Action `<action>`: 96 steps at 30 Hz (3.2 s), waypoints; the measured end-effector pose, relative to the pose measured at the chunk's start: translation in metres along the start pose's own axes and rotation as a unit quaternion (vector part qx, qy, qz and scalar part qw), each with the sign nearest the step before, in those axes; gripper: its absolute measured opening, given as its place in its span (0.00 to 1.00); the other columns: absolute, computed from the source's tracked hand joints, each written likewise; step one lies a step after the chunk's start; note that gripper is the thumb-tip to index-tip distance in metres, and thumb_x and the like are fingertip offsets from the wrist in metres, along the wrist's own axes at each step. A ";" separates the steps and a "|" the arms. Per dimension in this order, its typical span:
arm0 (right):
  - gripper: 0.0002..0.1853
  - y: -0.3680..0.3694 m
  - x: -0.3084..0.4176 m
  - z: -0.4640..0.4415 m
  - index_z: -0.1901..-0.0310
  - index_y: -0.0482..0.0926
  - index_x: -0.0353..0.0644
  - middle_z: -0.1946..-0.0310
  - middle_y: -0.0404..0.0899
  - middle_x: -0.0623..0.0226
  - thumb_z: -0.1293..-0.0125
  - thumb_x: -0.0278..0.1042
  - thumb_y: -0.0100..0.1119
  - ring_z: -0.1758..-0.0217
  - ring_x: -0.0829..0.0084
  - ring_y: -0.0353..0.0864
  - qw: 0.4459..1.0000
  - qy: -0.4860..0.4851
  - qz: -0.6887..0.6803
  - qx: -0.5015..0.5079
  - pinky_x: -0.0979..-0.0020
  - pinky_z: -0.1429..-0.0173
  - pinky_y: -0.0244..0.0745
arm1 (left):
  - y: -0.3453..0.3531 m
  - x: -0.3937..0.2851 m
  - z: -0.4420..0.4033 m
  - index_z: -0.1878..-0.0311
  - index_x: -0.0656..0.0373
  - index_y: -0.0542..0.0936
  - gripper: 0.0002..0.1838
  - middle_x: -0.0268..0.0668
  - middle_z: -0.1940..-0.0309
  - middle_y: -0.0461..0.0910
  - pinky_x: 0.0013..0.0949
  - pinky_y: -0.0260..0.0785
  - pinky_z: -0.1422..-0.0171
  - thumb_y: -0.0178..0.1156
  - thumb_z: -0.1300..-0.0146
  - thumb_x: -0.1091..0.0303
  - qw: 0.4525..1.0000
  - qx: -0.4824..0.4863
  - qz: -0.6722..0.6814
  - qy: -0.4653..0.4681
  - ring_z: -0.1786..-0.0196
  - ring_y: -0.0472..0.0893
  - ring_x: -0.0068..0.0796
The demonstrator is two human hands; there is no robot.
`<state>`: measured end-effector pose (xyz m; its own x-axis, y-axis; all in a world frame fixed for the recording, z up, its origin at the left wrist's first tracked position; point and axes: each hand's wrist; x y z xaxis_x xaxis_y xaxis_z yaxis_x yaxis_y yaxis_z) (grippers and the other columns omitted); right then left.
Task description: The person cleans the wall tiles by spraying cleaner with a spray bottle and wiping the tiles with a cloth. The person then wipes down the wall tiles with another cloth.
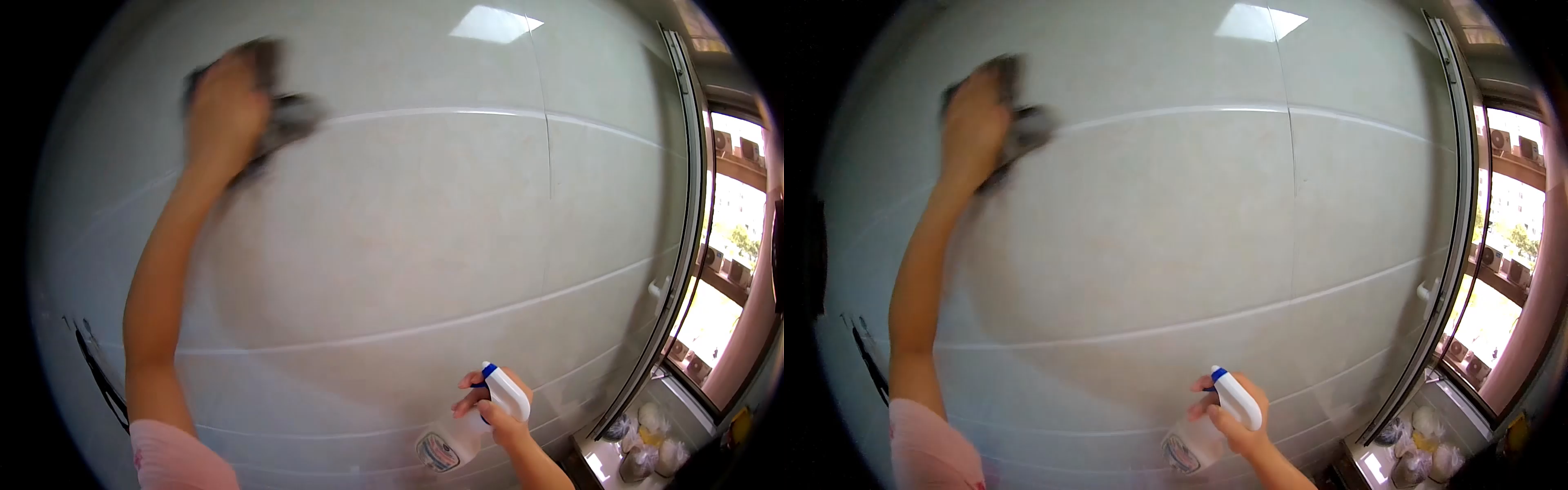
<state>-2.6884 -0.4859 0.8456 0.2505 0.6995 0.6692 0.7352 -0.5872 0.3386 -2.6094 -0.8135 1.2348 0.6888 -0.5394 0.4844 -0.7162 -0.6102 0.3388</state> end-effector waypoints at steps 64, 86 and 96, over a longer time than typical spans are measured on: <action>0.22 0.023 -0.019 0.033 0.48 0.69 0.25 0.58 0.78 0.46 0.41 0.30 0.60 0.71 0.61 0.85 0.995 0.049 0.045 -0.069 0.57 0.61 0.86 | -0.005 0.189 0.231 0.44 0.63 0.75 0.18 0.54 0.41 0.69 0.52 0.66 0.38 0.56 0.34 0.64 0.920 0.197 -0.185 -0.285 0.40 0.70 0.53; 0.29 0.020 -0.040 0.057 0.44 0.66 0.28 0.57 0.75 0.49 0.44 0.35 0.64 0.74 0.62 0.83 0.987 0.120 0.077 -0.074 0.56 0.65 0.85 | -0.078 0.049 0.303 0.29 0.70 0.63 0.26 0.56 0.29 0.62 0.47 0.51 0.21 0.48 0.28 0.71 0.961 0.091 0.107 -0.238 0.25 0.60 0.52; 0.28 0.038 -0.053 0.049 0.45 0.66 0.27 0.57 0.73 0.50 0.42 0.36 0.59 0.75 0.66 0.82 0.988 0.112 0.077 -0.069 0.58 0.61 0.83 | -0.104 -0.144 0.216 0.39 0.63 0.76 0.24 0.47 0.31 0.69 0.56 0.57 0.27 0.57 0.38 0.66 0.939 0.072 0.287 -0.177 0.30 0.70 0.46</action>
<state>-2.6423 -0.5250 0.7906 0.1954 0.4996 0.8439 0.6032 -0.7397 0.2983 -2.6098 -0.7977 0.9561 0.2067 -0.9465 0.2477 -0.9756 -0.2184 -0.0206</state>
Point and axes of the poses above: each hand's wrist, its own z-axis away from the middle knuckle, its own y-axis out of the palm, x = y × z
